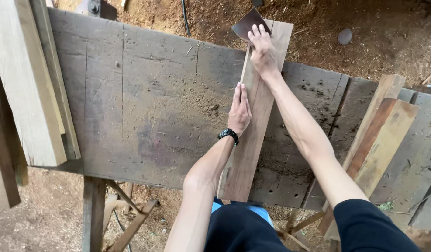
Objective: The person sands a piece of wood using sandpaper while it rests on a workbench, then turns the wood over and continues sanding the different surfaces.
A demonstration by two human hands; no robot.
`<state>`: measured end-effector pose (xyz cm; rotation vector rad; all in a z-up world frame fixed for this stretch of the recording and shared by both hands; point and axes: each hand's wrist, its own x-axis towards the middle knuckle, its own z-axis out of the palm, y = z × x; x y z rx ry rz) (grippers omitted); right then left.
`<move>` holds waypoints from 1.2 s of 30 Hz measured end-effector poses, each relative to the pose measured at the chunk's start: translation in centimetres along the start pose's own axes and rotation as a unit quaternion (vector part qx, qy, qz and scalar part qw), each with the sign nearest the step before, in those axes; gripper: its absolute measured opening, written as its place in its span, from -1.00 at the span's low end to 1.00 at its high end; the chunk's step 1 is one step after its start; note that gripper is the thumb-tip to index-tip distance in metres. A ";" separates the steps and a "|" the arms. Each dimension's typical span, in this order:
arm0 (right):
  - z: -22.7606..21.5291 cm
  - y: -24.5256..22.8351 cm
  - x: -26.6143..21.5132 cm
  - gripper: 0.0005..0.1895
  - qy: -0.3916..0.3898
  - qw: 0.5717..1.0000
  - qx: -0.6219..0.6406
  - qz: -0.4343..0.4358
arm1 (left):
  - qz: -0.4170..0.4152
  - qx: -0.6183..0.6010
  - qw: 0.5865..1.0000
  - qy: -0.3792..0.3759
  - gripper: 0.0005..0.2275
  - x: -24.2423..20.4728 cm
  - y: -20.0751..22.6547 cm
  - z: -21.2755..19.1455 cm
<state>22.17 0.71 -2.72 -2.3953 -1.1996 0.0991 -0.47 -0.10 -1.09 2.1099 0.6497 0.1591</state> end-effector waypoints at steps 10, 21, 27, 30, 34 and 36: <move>-0.3 0.6 -3.6 -0.44 -0.051 0.984 -0.083 -0.150 | 0.032 0.018 0.999 0.034 -0.44 0.3 -0.1 0.3; -1.0 -0.5 -5.5 -0.55 -0.056 0.993 -0.039 -0.098 | 0.032 0.007 0.998 0.055 -0.46 0.3 -0.5 0.9; -1.9 -2.6 -6.7 -0.53 -0.040 0.997 -0.035 -0.051 | 0.010 -0.022 0.999 0.039 -0.44 0.1 -0.5 0.8; -3.5 -3.2 -8.7 -0.47 -0.073 0.995 -0.030 -0.067 | 0.023 -0.039 0.998 0.047 -0.41 0.1 -0.8 1.3; -3.5 -0.6 -4.8 -0.51 -0.051 0.991 -0.080 -0.090 | 0.018 -0.006 0.999 0.039 -0.44 0.3 -1.0 1.4; -2.9 1.5 -2.3 -0.55 -0.031 0.990 -0.103 -0.090 | -0.003 -0.004 1.000 0.028 -0.46 0.4 -0.8 1.3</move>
